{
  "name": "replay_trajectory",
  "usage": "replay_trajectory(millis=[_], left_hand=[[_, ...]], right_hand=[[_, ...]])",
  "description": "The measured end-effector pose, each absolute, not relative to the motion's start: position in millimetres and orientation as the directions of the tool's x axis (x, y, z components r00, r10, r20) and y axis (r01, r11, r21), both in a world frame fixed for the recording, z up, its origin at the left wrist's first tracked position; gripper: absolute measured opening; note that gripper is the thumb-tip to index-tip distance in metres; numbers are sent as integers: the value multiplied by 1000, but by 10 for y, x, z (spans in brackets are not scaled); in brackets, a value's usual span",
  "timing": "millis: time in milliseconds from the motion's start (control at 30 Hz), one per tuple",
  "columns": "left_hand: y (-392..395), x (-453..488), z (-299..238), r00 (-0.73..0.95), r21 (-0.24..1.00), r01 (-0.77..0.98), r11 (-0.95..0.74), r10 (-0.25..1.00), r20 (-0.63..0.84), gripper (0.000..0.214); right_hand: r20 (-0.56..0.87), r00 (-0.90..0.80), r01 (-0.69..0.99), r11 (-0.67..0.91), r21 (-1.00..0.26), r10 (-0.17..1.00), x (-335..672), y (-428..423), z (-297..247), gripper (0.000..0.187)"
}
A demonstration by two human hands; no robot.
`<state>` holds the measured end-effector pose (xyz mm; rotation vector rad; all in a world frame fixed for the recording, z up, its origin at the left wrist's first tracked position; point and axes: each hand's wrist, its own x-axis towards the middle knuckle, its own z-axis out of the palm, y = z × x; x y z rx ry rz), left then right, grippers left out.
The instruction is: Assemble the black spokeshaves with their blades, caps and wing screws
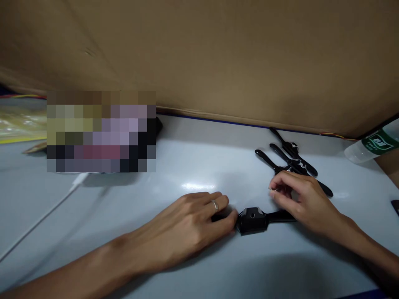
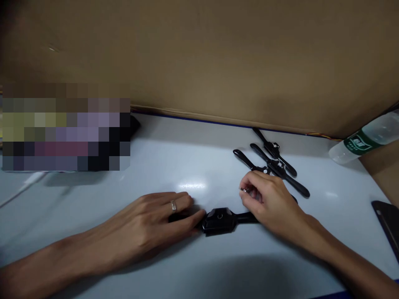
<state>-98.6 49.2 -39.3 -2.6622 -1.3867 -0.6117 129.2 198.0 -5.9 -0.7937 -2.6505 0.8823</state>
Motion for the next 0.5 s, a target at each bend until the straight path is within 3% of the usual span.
replay_trajectory(millis=[200, 367, 500], left_hand=[[492, -988, -374, 518, 95, 797, -597, 755, 402, 18], [488, -988, -388, 513, 87, 797, -597, 747, 423, 17], [476, -993, -416, 512, 80, 801, -593, 749, 420, 16]], right_hand=[[101, -815, 292, 554, -779, 571, 1255, 1853, -72, 9], [260, -800, 166, 616, -770, 540, 1225, 1716, -129, 11], [303, -784, 144, 633, -760, 542, 1210, 1649, -139, 11]])
